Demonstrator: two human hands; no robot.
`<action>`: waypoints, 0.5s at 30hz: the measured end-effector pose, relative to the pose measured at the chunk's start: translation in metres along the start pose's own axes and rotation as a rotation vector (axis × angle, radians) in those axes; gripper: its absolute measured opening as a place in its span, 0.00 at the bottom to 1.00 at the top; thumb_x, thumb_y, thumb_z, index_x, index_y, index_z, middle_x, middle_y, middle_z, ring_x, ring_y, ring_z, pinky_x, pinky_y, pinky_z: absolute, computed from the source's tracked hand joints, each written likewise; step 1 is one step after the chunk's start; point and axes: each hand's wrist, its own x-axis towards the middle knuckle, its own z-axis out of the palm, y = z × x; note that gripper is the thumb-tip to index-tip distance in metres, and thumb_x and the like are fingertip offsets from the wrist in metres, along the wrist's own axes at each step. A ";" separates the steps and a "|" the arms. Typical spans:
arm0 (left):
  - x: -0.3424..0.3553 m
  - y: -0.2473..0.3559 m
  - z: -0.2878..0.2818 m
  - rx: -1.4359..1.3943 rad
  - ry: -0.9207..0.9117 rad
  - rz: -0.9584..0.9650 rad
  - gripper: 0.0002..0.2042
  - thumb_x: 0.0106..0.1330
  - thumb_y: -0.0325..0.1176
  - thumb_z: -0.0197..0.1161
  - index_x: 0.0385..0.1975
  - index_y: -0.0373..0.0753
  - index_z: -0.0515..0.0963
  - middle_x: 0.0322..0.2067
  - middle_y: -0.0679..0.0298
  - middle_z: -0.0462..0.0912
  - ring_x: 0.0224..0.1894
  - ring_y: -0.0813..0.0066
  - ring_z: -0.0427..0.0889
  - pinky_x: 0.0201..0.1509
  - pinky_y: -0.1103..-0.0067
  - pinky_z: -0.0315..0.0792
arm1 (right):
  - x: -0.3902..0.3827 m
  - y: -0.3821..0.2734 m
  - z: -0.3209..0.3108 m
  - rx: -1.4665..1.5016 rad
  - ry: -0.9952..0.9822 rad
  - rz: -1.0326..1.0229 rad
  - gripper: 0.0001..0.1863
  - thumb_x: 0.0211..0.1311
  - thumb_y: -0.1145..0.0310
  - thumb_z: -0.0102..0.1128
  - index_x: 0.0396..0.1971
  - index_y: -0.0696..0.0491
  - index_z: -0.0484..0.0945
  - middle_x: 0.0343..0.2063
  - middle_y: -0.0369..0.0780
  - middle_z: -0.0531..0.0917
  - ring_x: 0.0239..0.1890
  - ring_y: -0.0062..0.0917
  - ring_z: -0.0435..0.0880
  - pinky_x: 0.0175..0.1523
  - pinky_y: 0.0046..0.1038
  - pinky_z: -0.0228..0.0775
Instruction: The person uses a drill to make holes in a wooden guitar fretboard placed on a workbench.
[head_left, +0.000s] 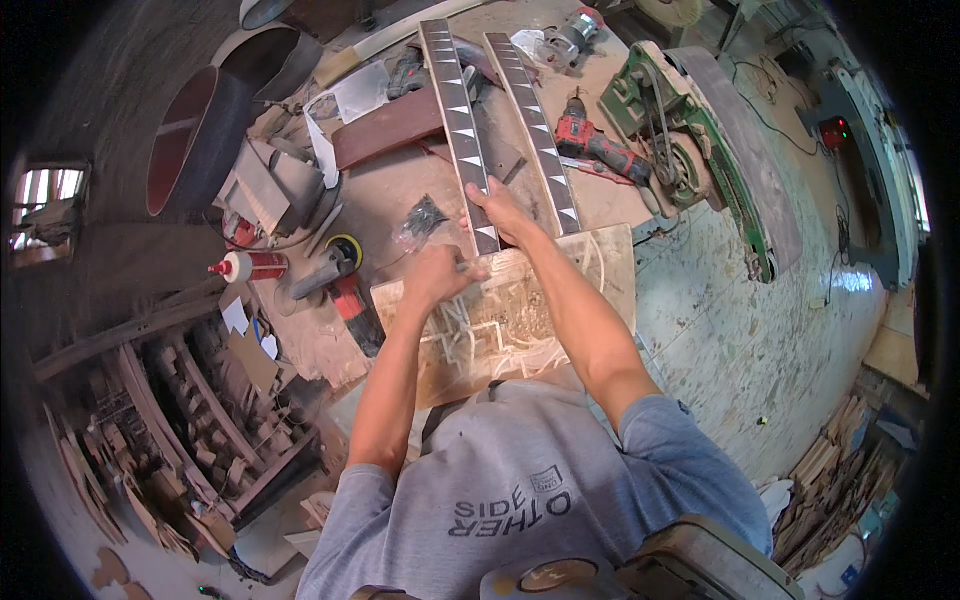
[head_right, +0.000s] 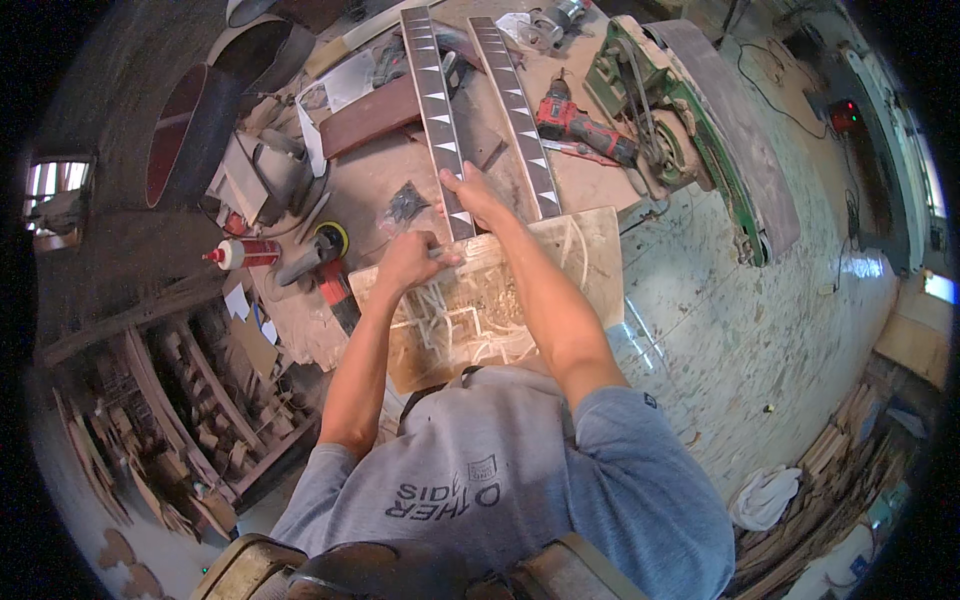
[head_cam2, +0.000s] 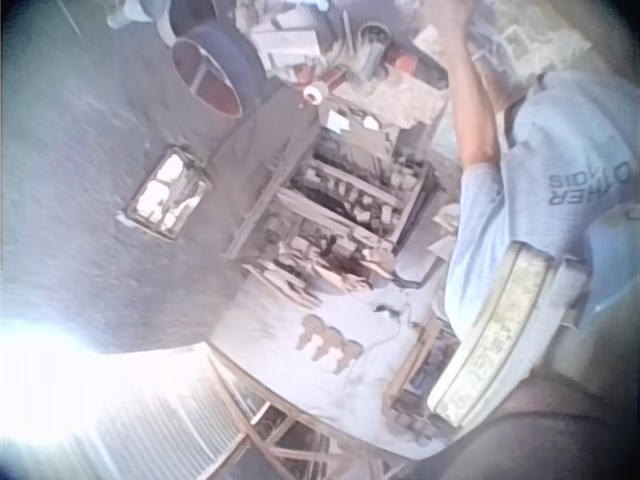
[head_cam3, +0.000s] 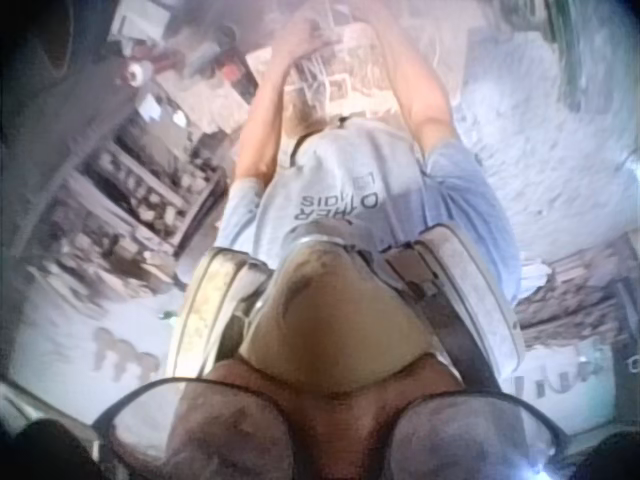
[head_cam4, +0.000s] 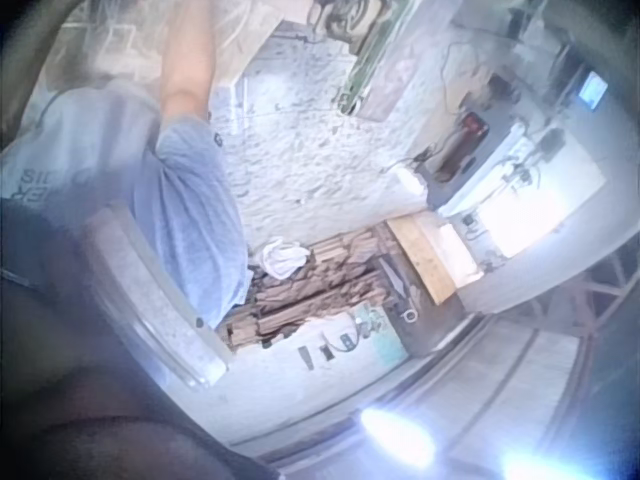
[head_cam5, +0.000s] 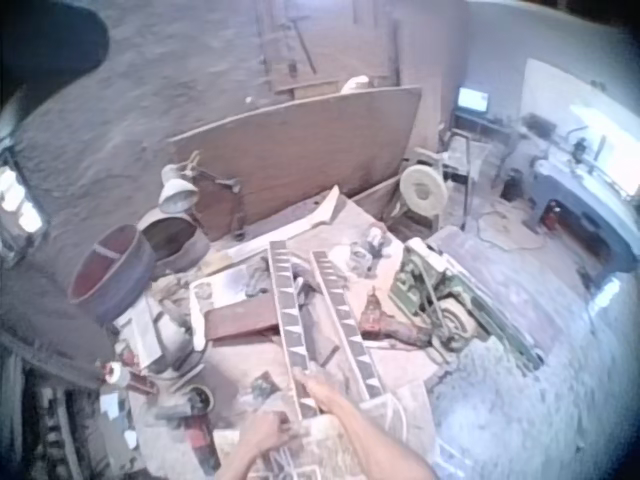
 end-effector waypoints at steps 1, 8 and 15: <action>0.001 0.000 -0.002 -0.001 -0.009 0.003 0.30 0.53 0.59 0.78 0.36 0.31 0.87 0.31 0.44 0.87 0.38 0.46 0.87 0.45 0.59 0.78 | 0.000 0.002 0.002 0.005 0.012 -0.015 0.22 0.76 0.59 0.61 0.55 0.58 0.64 0.38 0.47 0.82 0.27 0.30 0.87 0.28 0.32 0.84; -0.002 -0.001 0.001 0.011 0.029 0.034 0.30 0.53 0.58 0.77 0.38 0.31 0.88 0.31 0.43 0.87 0.38 0.47 0.88 0.45 0.60 0.78 | -0.006 0.007 0.013 -0.015 0.062 -0.142 0.19 0.75 0.58 0.61 0.50 0.57 0.68 0.29 0.45 0.83 0.23 0.27 0.85 0.25 0.29 0.81; -0.012 0.022 -0.019 0.038 0.028 0.024 0.29 0.53 0.58 0.77 0.39 0.33 0.88 0.29 0.44 0.87 0.37 0.46 0.88 0.45 0.60 0.78 | -0.009 -0.002 0.017 -0.008 0.135 -0.137 0.18 0.75 0.57 0.62 0.48 0.56 0.68 0.28 0.44 0.82 0.22 0.26 0.84 0.23 0.28 0.78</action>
